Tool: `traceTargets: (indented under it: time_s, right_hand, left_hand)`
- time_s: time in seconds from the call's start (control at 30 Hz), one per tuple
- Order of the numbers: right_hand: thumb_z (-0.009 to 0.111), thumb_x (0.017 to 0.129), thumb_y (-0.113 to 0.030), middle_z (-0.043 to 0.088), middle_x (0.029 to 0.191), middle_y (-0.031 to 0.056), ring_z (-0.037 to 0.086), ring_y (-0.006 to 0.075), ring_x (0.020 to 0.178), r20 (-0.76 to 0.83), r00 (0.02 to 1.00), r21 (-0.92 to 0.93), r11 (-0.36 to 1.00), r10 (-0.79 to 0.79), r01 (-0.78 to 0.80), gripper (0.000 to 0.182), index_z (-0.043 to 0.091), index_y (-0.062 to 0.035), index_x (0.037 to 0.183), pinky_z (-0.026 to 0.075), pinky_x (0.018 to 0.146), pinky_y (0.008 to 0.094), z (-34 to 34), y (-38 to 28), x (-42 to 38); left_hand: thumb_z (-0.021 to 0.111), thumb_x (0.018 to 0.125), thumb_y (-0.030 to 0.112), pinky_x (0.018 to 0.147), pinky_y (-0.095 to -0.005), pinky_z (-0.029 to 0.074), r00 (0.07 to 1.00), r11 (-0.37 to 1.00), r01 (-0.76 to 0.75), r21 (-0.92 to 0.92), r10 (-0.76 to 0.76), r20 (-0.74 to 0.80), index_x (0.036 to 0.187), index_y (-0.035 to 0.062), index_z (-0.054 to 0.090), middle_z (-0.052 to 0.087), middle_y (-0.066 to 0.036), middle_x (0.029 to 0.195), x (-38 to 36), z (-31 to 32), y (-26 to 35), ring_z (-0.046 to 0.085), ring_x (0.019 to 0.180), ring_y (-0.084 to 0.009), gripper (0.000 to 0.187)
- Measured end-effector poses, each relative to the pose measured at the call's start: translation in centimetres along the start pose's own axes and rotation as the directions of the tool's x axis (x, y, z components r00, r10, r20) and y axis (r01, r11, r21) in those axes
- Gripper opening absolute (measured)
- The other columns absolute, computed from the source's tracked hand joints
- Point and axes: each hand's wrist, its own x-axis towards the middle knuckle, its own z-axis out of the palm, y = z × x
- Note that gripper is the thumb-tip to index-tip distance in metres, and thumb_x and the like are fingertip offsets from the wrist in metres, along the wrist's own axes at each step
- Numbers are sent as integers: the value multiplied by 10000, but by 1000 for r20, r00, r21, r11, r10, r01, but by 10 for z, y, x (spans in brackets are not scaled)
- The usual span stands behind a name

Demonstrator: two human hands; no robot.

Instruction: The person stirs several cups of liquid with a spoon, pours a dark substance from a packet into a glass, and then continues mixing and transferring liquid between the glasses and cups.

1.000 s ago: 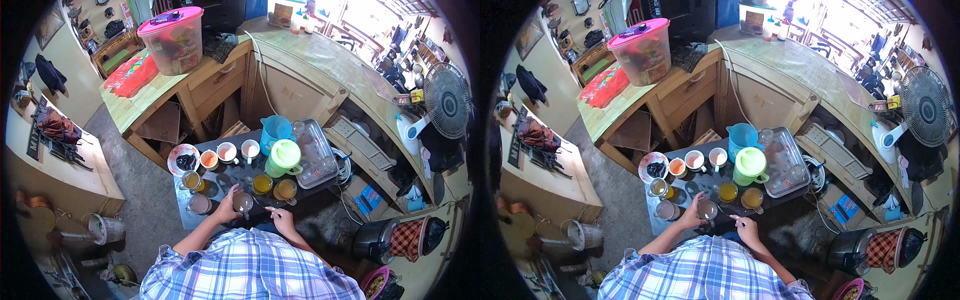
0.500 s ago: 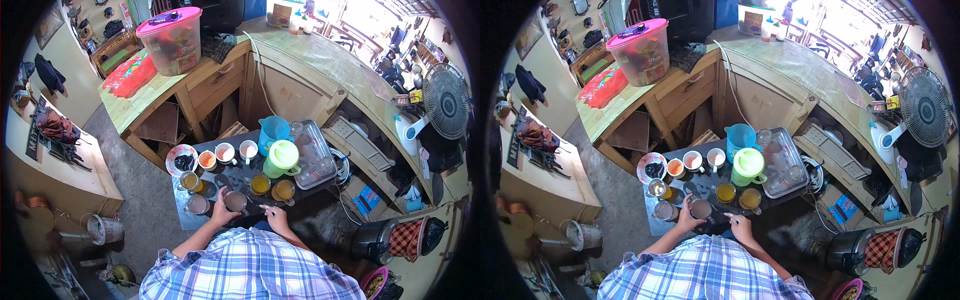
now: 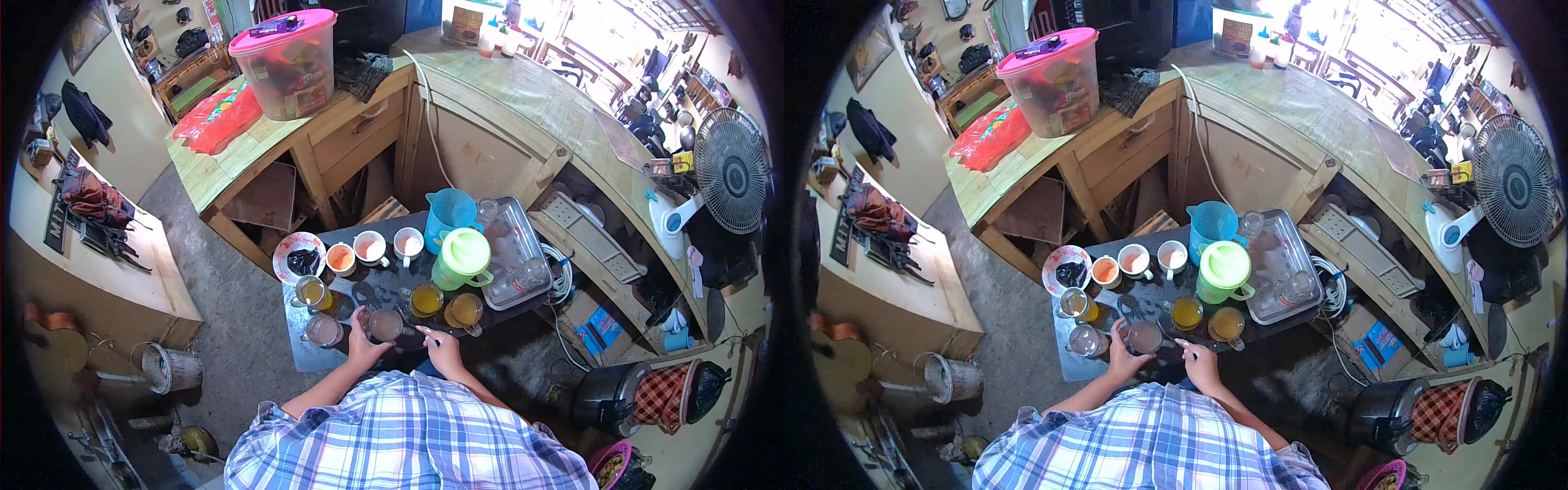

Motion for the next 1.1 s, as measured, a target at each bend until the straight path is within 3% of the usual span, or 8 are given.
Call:
traceTargets:
  time_s: [0.17, 0.3, 0.37, 0.63, 0.7, 0.8, 0.9, 1.1]
  right_hand:
    - [532, 834, -3, 673, 800, 127, 635, 198, 696, 94, 993, -4, 997, 71, -71, 317, 678, -113, 1093, 487, 684, 302, -15, 1, -12]
    - [526, 845, -21, 678, 815, 129, 638, 188, 705, 118, 991, 17, 997, 66, -69, 283, 672, -79, 1081, 486, 688, 300, -11, -6, -5]
    - [524, 856, -45, 675, 810, 127, 642, 191, 716, 118, 992, 21, 999, 39, -42, 285, 668, -95, 1097, 486, 701, 298, -5, -11, 4]
    - [513, 873, -46, 670, 782, 70, 617, 143, 729, 254, 961, 68, 989, 110, -131, 351, 636, -151, 1185, 476, 728, 277, -8, 7, -5]
    - [513, 874, -50, 670, 794, 70, 613, 144, 740, 254, 965, 76, 993, 70, -91, 364, 620, -144, 1209, 471, 745, 272, -5, 6, 5]
    - [522, 862, -29, 685, 861, 87, 601, 122, 748, 265, 962, 132, 986, 62, -99, 371, 609, -102, 1215, 467, 761, 260, -6, -3, 12]
    - [532, 849, 1, 693, 908, 85, 603, 104, 756, 284, 955, 118, 985, 85, -123, 378, 611, -85, 1208, 467, 768, 247, -10, 20, -2]
    - [551, 839, -9, 692, 876, 65, 604, 91, 766, 295, 951, 105, 987, 88, -124, 384, 613, -87, 1209, 467, 751, 243, -11, 9, 6]
  left_hand:
    - [803, 571, 88, 1039, -402, 359, 997, 982, 39, 186, -25, -72, 1376, 47, 179, 430, -220, 1313, 2, 9, -3, 453, 1214, -319, 1020]
    - [817, 571, 106, 1051, -387, 337, 985, 980, -168, -106, 163, -60, 1385, 41, 195, 423, -221, 1296, 0, 13, -26, 441, 1223, -320, 1027]
    - [829, 558, 120, 1053, -391, 333, 998, 998, -17, -68, 12, -64, 1385, 38, 192, 427, -219, 1284, -2, 13, -29, 440, 1219, -321, 1047]
    - [834, 574, 113, 1028, -394, 365, 964, 966, -158, 207, 196, -177, 1389, 40, 147, 376, -217, 1325, 2, 19, -23, 456, 1190, -319, 1068]
    - [845, 558, 127, 1027, -401, 365, 985, 973, -134, -190, 110, -133, 1391, 45, 120, 380, -220, 1323, 1, 18, -30, 459, 1183, -319, 1108]
    - [839, 559, 120, 1034, -396, 359, 992, 970, 51, -236, -76, -98, 1382, 42, 154, 395, -225, 1313, -4, 19, -17, 444, 1211, -318, 1074]
    - [823, 577, 109, 1034, -395, 360, 976, 988, 78, 137, -48, -213, 1362, 34, 208, 440, -215, 1259, -1, 20, -11, 457, 1197, -317, 1000]
    - [823, 590, 108, 962, -388, 431, 978, 994, -100, 53, 108, -180, 1321, 36, 272, 471, -175, 1183, -2, 25, -23, 499, 1109, -278, 919]
